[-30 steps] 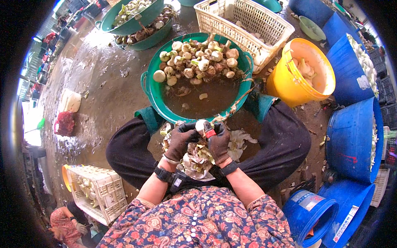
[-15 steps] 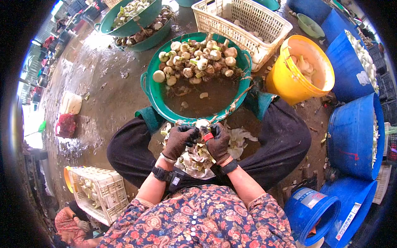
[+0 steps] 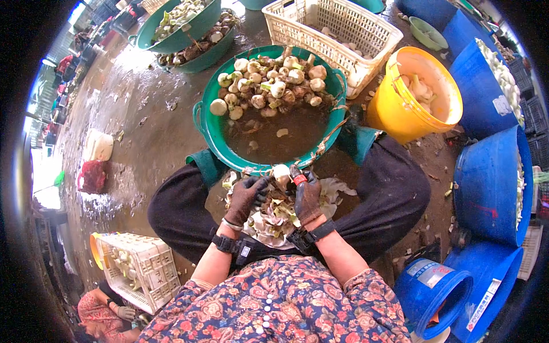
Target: Peeling and trimming the skins of root vegetables in a large processing facility.
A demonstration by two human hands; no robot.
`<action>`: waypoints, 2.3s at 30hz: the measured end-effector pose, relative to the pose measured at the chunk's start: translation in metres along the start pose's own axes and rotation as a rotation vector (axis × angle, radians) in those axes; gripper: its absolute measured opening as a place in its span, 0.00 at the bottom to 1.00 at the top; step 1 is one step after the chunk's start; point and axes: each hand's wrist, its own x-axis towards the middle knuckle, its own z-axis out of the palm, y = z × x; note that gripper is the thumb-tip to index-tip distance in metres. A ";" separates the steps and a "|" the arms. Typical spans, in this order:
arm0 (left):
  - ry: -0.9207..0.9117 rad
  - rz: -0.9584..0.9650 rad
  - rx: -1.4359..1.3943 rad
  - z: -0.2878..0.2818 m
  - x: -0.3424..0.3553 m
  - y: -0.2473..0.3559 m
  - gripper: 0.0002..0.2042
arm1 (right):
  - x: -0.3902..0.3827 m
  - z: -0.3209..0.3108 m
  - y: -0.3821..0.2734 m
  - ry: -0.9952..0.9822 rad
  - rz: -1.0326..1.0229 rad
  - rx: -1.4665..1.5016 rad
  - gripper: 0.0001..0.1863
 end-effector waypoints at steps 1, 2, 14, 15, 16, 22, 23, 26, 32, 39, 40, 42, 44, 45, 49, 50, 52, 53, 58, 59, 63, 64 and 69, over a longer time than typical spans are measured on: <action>0.008 0.003 -0.004 0.006 -0.002 0.003 0.13 | 0.000 -0.002 0.002 -0.008 0.004 -0.002 0.05; -0.001 0.122 0.058 0.016 -0.005 0.008 0.14 | -0.004 0.000 -0.001 -0.010 0.014 -0.079 0.06; -0.120 0.267 -0.109 -0.003 -0.001 -0.010 0.14 | -0.018 0.007 0.011 -0.156 -0.137 -0.113 0.09; -0.125 0.268 -0.111 0.004 -0.004 -0.004 0.14 | -0.012 -0.001 0.015 -0.153 -0.143 -0.116 0.09; -0.089 0.218 -0.072 0.010 -0.009 0.003 0.14 | -0.001 -0.012 0.023 -0.101 -0.089 -0.074 0.08; 0.074 0.114 -0.057 0.010 -0.014 -0.001 0.11 | -0.009 -0.002 0.028 -0.035 -0.264 -0.304 0.06; 0.072 0.107 -0.021 0.010 -0.012 -0.002 0.10 | -0.013 0.002 0.024 -0.021 -0.317 -0.314 0.08; 0.114 0.115 0.101 0.014 -0.003 -0.013 0.10 | -0.005 -0.008 0.029 0.000 -0.220 -0.240 0.08; 0.426 0.237 1.100 -0.021 0.021 -0.046 0.16 | -0.005 -0.014 0.007 -0.198 0.435 0.485 0.12; 0.314 0.269 1.001 -0.032 0.031 -0.026 0.18 | 0.002 -0.028 0.015 -0.486 0.434 0.562 0.18; 0.299 0.242 0.999 -0.028 0.036 -0.019 0.20 | 0.007 -0.037 0.019 -0.441 0.355 0.344 0.16; 0.309 0.408 0.806 -0.010 0.061 -0.011 0.21 | 0.048 -0.094 0.040 -0.495 0.626 0.629 0.12; 0.444 0.513 0.831 -0.016 0.078 0.006 0.25 | 0.049 -0.045 -0.015 -0.334 0.558 0.574 0.11; 0.466 0.606 0.777 -0.024 0.097 0.012 0.28 | 0.040 -0.003 -0.064 -0.340 0.388 0.477 0.11; 0.495 0.590 0.886 0.017 0.176 0.079 0.34 | 0.052 0.021 -0.142 -0.339 0.118 0.500 0.13; 0.471 0.437 0.869 0.023 0.199 0.091 0.35 | 0.056 0.023 -0.139 -0.288 0.123 0.487 0.14; 0.448 0.332 0.835 0.034 0.235 0.107 0.37 | 0.045 0.019 -0.109 -0.497 0.014 0.148 0.16; 0.365 0.217 0.755 0.041 0.257 0.116 0.38 | 0.068 -0.022 -0.060 -0.341 0.050 -0.177 0.16; 0.480 0.160 0.633 0.064 0.284 0.121 0.36 | 0.055 -0.069 -0.007 -0.599 0.172 -0.432 0.14; 0.429 0.184 0.679 0.053 0.281 0.118 0.33 | 0.052 -0.064 -0.008 -0.601 0.171 -0.477 0.13; -0.007 0.612 0.604 0.020 0.216 0.052 0.30 | 0.058 -0.048 -0.001 -0.515 0.059 -0.633 0.13; -0.188 0.571 0.638 0.031 0.164 0.062 0.28 | 0.063 -0.052 -0.001 -0.419 0.014 -0.664 0.12; -0.194 0.632 1.024 0.022 0.039 0.022 0.28 | 0.047 -0.022 0.003 -0.181 -0.056 -0.692 0.11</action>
